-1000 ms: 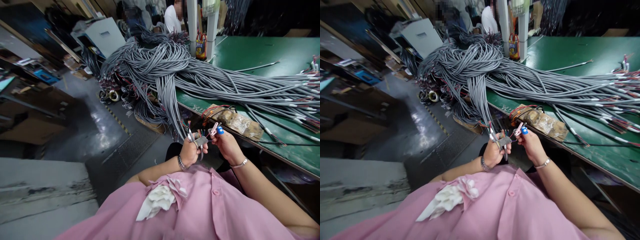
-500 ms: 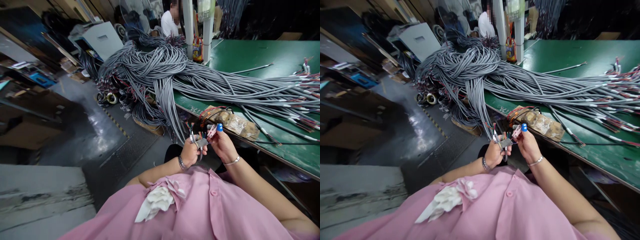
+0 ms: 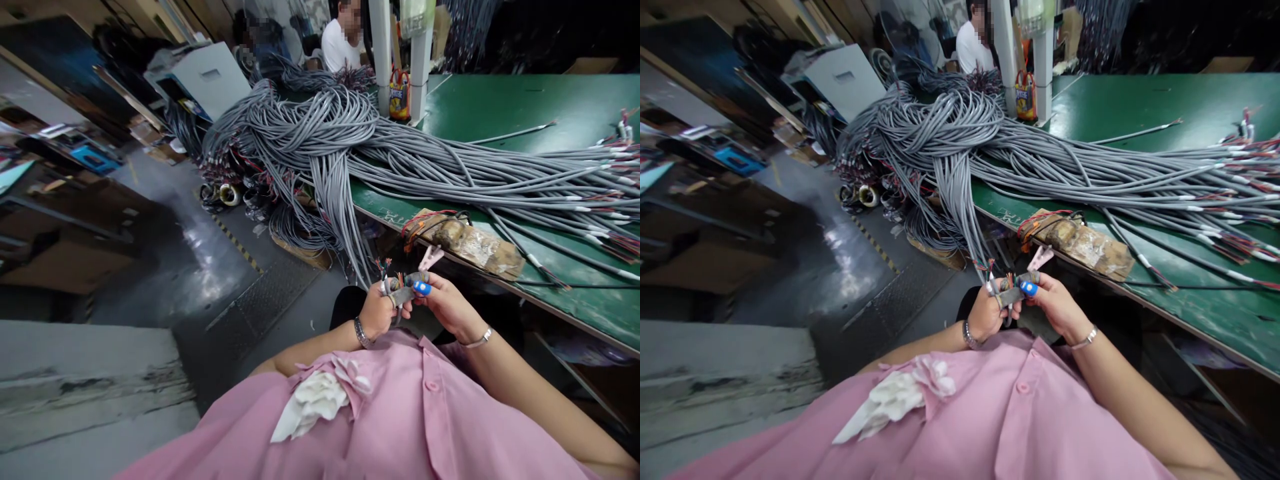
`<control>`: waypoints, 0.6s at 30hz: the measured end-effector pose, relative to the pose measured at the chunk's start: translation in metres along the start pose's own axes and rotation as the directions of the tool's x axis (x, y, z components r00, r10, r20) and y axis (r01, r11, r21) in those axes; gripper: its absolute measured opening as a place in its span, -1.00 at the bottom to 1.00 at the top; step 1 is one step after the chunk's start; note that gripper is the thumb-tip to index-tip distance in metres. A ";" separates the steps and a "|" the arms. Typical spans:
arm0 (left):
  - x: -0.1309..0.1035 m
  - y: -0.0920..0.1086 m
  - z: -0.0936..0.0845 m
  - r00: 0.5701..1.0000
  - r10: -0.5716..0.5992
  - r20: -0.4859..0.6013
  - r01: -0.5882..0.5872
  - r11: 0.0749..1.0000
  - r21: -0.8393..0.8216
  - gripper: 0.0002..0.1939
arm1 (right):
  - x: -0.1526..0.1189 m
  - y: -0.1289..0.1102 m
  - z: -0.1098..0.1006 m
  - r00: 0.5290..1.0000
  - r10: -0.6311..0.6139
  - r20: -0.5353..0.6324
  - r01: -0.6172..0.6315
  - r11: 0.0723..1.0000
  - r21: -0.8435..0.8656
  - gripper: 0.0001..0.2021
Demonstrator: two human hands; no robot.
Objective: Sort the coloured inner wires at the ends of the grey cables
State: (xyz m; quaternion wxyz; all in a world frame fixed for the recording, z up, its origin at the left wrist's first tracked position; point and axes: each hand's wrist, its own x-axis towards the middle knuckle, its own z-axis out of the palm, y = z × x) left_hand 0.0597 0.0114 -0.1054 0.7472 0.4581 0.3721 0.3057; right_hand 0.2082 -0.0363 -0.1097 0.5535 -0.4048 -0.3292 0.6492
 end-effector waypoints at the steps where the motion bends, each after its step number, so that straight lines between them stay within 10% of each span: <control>1: 0.000 -0.001 0.000 1.000 -0.003 0.006 0.003 1.000 0.016 -0.65 | -0.001 -0.001 0.002 1.000 -0.013 -0.014 0.013 0.999 -0.032 -0.78; 18: 0.000 0.004 0.000 0.998 -0.022 -0.056 0.022 1.000 0.000 -0.65 | -0.009 0.014 -0.001 0.951 -0.165 -0.262 0.137 0.983 -0.120 -0.81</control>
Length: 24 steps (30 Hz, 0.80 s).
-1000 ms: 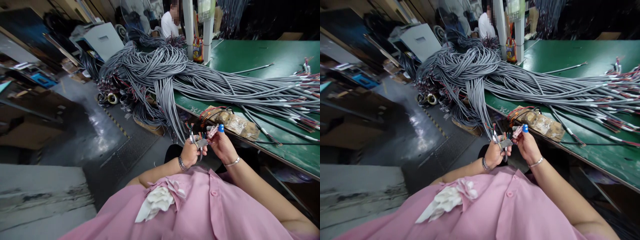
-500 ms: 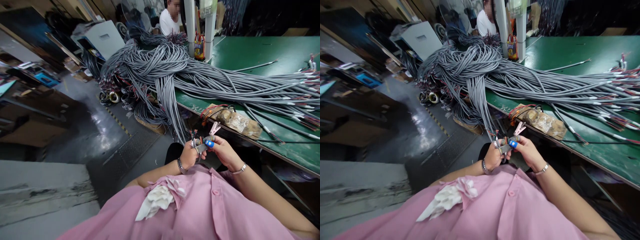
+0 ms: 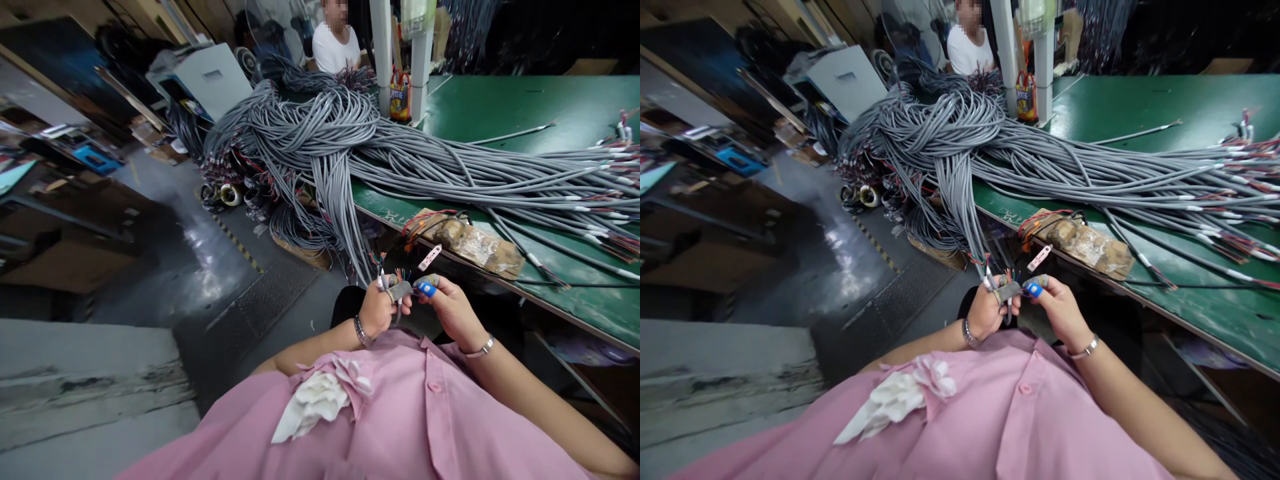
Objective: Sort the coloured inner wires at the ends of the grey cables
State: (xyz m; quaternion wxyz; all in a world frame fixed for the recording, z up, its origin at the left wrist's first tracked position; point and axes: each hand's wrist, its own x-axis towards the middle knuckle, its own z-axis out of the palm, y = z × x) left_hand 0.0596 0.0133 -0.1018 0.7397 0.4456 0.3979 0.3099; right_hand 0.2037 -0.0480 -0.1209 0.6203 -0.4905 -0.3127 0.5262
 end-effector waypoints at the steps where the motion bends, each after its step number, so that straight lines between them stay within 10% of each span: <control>1: 0.000 0.002 0.000 1.000 0.002 0.006 -0.002 1.000 -0.006 -0.65 | 0.002 0.000 -0.002 1.000 0.018 -0.021 -0.017 0.999 0.042 -0.78; 8: 0.006 0.018 0.007 0.998 0.000 0.059 0.002 1.000 -0.028 -0.68 | 0.035 -0.019 -0.007 0.970 0.233 -0.070 -0.213 0.951 0.224 -0.47; 24: 0.016 0.014 0.017 0.995 -0.048 0.088 0.050 0.999 -0.013 -0.68 | 0.043 -0.022 0.002 0.990 0.095 -0.104 -0.059 0.949 0.309 -0.63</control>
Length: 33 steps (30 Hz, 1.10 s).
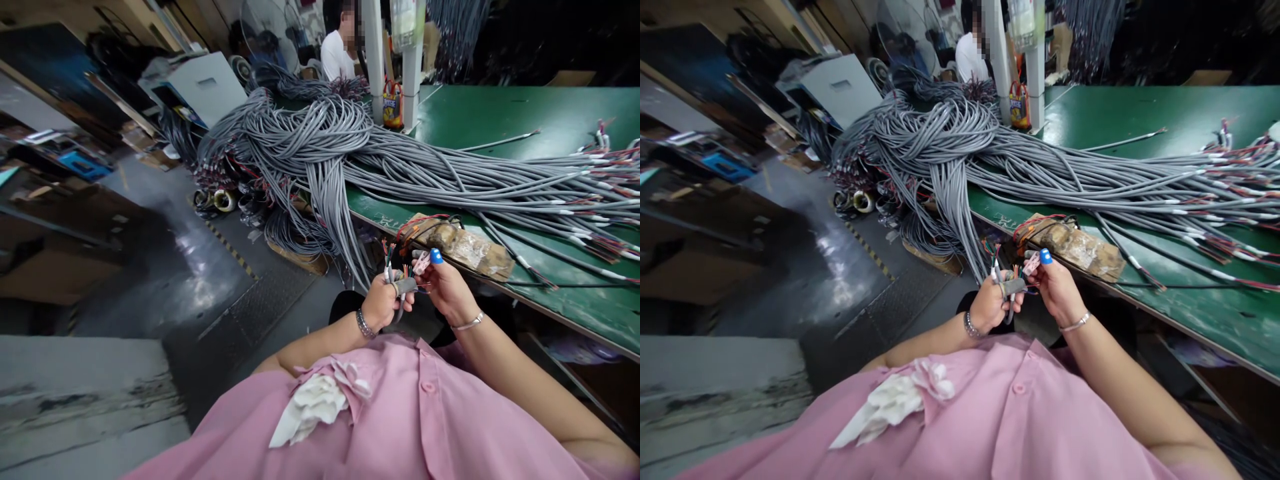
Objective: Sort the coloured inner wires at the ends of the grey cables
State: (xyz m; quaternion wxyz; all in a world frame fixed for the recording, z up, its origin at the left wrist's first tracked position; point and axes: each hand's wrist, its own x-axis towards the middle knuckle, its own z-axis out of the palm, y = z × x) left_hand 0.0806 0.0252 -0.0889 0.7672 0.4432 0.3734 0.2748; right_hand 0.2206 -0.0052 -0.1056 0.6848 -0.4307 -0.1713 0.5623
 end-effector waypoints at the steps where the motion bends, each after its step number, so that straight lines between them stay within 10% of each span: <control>1: -0.001 0.000 0.000 1.000 -0.001 -0.001 0.001 1.000 -0.003 -0.67 | 0.000 0.001 -0.001 1.000 0.010 0.007 -0.010 1.000 -0.003 -0.63; 33: -0.008 -0.004 -0.007 1.000 0.021 0.010 -0.021 1.000 0.010 -0.66 | -0.008 0.000 -0.008 0.985 0.130 0.111 -0.135 0.990 0.039 -0.58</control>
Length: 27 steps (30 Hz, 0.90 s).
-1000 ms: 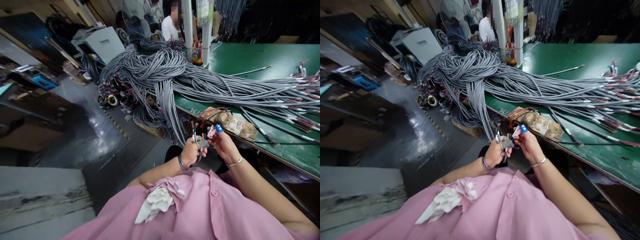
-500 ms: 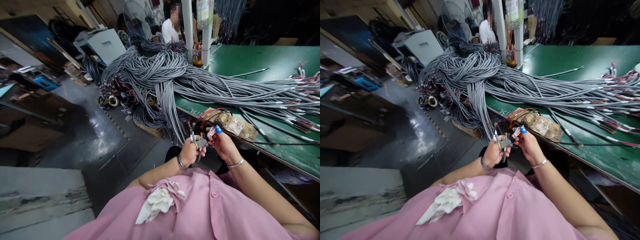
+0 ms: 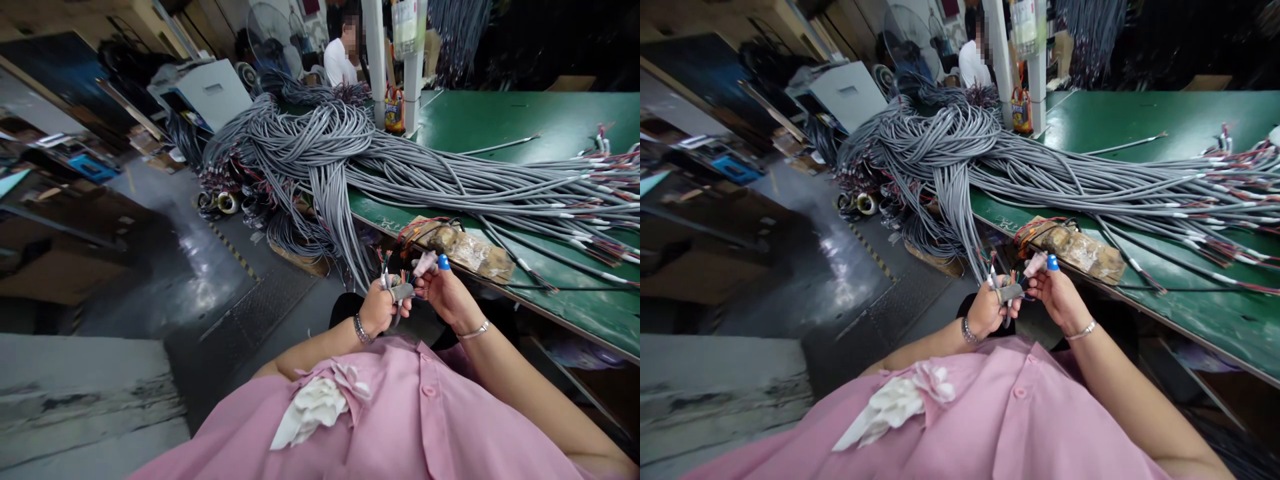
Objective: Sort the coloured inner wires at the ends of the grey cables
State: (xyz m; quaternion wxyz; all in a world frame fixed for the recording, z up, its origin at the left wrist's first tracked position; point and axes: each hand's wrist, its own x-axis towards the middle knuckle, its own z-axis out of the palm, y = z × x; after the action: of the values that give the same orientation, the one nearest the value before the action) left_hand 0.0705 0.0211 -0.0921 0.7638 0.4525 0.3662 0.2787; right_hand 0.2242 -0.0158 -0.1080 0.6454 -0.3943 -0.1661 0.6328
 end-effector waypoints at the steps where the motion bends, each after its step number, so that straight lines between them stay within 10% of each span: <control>1: -0.002 -0.002 -0.002 1.000 0.005 -0.002 -0.005 1.000 0.008 -0.66 | -0.002 0.000 -0.004 0.999 0.034 0.019 -0.033 0.999 -0.022 -0.58; 10: -0.013 -0.016 -0.016 0.998 0.061 0.003 -0.060 0.993 0.102 -0.66 | -0.021 -0.003 -0.026 0.953 0.187 0.238 -0.043 0.863 -0.504 -0.73; 18: -0.018 -0.008 -0.016 0.955 -0.078 0.288 -0.015 0.951 0.308 -0.65 | -0.027 0.002 0.003 0.932 0.150 0.330 0.046 0.854 -0.517 -0.79; 27: -0.006 -0.021 -0.020 0.998 -0.049 0.033 0.047 0.997 0.055 -0.61 | -0.029 0.012 -0.020 0.991 0.005 0.136 0.060 0.882 -0.468 -0.75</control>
State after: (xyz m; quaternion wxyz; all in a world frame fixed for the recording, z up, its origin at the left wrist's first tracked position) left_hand 0.0524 0.0174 -0.1151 0.7639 0.4689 0.3712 0.2424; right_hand 0.2260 -0.0506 -0.1205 0.5268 -0.4937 -0.3630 0.5890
